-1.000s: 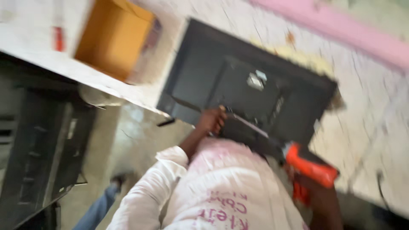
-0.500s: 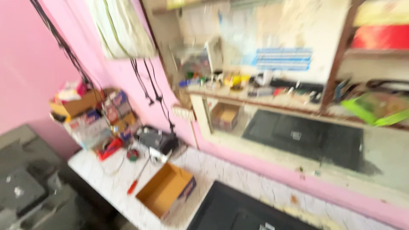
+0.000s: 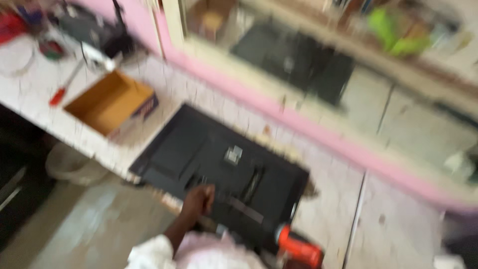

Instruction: The person holds a cordless drill with a long driver bit and unscrews screws from the back panel of a television lying face-down on a workbench. They reposition the drill repeatedly at different screw locations along the panel, steadying the TV with the other hand, and continue working around the rear cover.

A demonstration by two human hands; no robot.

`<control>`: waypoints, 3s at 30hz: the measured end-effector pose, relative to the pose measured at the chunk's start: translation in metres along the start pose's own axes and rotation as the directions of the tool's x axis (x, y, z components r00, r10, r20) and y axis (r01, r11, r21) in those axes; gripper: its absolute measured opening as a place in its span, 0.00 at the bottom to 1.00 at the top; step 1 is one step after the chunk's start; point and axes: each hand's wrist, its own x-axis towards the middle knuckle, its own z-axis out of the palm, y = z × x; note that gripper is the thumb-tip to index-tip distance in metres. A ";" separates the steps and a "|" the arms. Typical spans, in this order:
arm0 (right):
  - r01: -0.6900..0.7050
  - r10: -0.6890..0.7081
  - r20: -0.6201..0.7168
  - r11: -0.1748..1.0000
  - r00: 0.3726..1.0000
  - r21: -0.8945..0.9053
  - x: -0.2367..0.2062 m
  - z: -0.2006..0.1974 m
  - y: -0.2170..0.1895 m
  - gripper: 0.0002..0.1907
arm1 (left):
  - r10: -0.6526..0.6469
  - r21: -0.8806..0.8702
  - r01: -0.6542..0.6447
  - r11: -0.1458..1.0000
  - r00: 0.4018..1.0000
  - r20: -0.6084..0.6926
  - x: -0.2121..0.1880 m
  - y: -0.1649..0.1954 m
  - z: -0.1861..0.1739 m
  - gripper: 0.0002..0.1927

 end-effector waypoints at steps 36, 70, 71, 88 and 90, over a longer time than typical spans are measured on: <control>0.002 -0.031 -0.044 0.830 0.999 -0.558 -0.101 0.068 -0.095 0.36 | -0.595 0.364 0.628 0.688 0.775 -0.212 -0.005 -0.064 -0.007 0.21; -0.259 0.166 -0.201 0.528 0.965 -0.809 -0.029 0.194 -0.191 0.34 | -0.539 0.504 0.449 0.738 0.842 0.038 -0.007 -0.068 -0.007 0.22; -0.262 0.175 -0.198 0.542 0.965 -0.798 -0.032 0.192 -0.190 0.33 | -0.547 0.496 0.459 0.738 0.836 0.040 -0.006 -0.070 -0.006 0.22; -0.196 0.141 -0.140 0.567 0.980 -0.800 -0.037 0.188 -0.189 0.32 | -0.579 0.458 0.494 0.739 0.813 0.058 -0.003 -0.074 -0.008 0.22; -0.218 0.165 -0.151 0.541 0.975 -0.812 -0.036 0.187 -0.188 0.33 | -0.568 0.467 0.476 0.745 0.820 0.070 -0.003 -0.075 -0.009 0.22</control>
